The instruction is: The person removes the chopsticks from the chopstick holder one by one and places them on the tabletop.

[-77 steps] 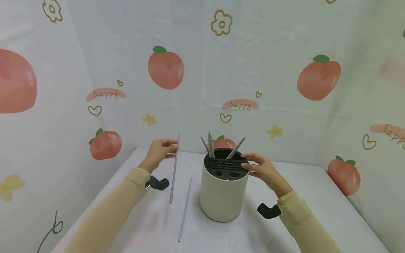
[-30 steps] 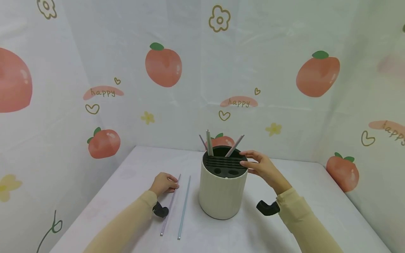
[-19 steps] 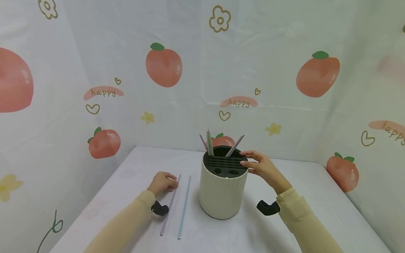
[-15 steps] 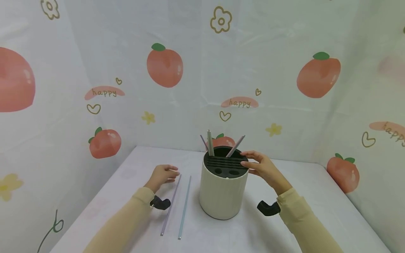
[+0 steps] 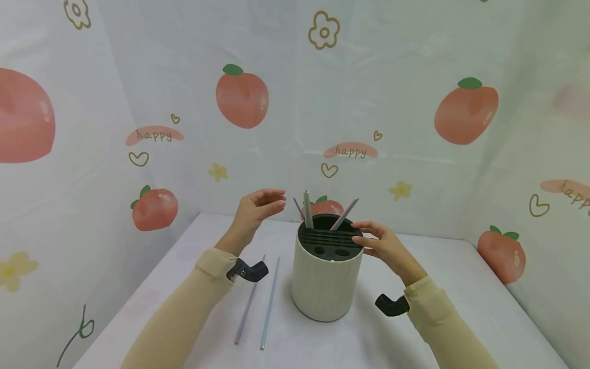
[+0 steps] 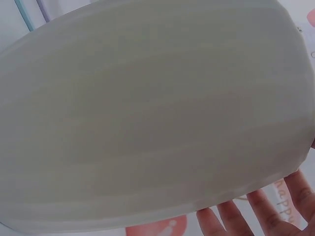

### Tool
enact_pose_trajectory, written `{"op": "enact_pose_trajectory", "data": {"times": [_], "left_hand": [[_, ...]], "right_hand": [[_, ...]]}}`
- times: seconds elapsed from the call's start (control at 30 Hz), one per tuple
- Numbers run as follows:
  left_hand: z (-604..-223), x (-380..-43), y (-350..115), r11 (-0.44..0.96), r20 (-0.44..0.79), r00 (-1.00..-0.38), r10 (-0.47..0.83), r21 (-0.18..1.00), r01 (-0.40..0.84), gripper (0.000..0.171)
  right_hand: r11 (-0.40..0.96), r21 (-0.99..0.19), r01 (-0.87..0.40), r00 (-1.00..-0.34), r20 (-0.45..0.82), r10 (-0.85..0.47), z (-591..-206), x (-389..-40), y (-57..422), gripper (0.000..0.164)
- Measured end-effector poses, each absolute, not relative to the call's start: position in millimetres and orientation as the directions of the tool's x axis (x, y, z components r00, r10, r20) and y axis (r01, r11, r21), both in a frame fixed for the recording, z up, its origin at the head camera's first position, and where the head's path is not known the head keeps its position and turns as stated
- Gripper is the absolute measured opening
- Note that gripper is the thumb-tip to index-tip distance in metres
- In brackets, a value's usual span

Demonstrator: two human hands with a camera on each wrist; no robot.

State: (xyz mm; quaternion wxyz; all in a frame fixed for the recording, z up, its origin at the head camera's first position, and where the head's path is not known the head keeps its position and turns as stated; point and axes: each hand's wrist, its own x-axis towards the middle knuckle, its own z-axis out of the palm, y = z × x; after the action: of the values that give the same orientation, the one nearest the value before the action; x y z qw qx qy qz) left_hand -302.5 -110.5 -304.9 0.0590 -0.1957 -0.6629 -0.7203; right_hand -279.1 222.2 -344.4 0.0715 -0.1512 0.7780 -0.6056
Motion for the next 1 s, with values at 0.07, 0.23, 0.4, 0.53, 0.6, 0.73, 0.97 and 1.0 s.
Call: {"op": "enact_pose_trajectory", "data": {"times": [0.07,0.23,0.4,0.53,0.6,0.73,0.97,1.0], "left_hand": [[-302.7,-302.1,-103.2,-0.098,0.373,-0.906,0.199,0.928,0.360,0.030],[-305.9,-302.0,-90.2,-0.043,0.377,-0.896,0.233,0.925,0.378,0.028],[-313.7,-305.0,-83.3,-0.036,0.370,-0.891,0.263,0.927,0.374,0.016],[-319.1,-307.4,-80.4,-0.043,0.372,-0.888,0.272,0.926,0.375,0.013],[-321.1,-308.2,-79.6,-0.030,0.375,-0.886,0.273,0.924,0.382,0.014],[-324.0,-310.8,-77.9,-0.002,0.371,-0.886,0.279,0.922,0.386,0.012],[-314.6,-315.3,-76.4,-0.005,0.404,-0.875,0.266,0.908,0.418,0.014],[-309.8,-316.1,-76.8,-0.021,0.423,-0.869,0.256,0.902,0.432,0.014]], "right_hand": [[0.225,-0.963,-0.148,-0.945,0.071,-0.319,-345.0,-278.8,222.6,0.053],[0.231,-0.961,-0.152,-0.946,0.074,-0.317,-346.1,-279.1,223.2,0.053],[0.223,-0.963,-0.152,-0.946,0.077,-0.314,-345.9,-279.6,223.0,0.052],[0.217,-0.964,-0.152,-0.946,0.078,-0.316,-345.7,-279.8,223.0,0.052],[0.215,-0.965,-0.153,-0.944,0.079,-0.319,-345.7,-279.8,222.8,0.051],[0.221,-0.963,-0.155,-0.944,0.078,-0.321,-345.5,-279.4,222.7,0.052],[0.218,-0.964,-0.152,-0.945,0.077,-0.316,-345.8,-279.6,222.8,0.052],[0.217,-0.964,-0.151,-0.946,0.077,-0.316,-346.1,-279.8,223.0,0.052]]}}
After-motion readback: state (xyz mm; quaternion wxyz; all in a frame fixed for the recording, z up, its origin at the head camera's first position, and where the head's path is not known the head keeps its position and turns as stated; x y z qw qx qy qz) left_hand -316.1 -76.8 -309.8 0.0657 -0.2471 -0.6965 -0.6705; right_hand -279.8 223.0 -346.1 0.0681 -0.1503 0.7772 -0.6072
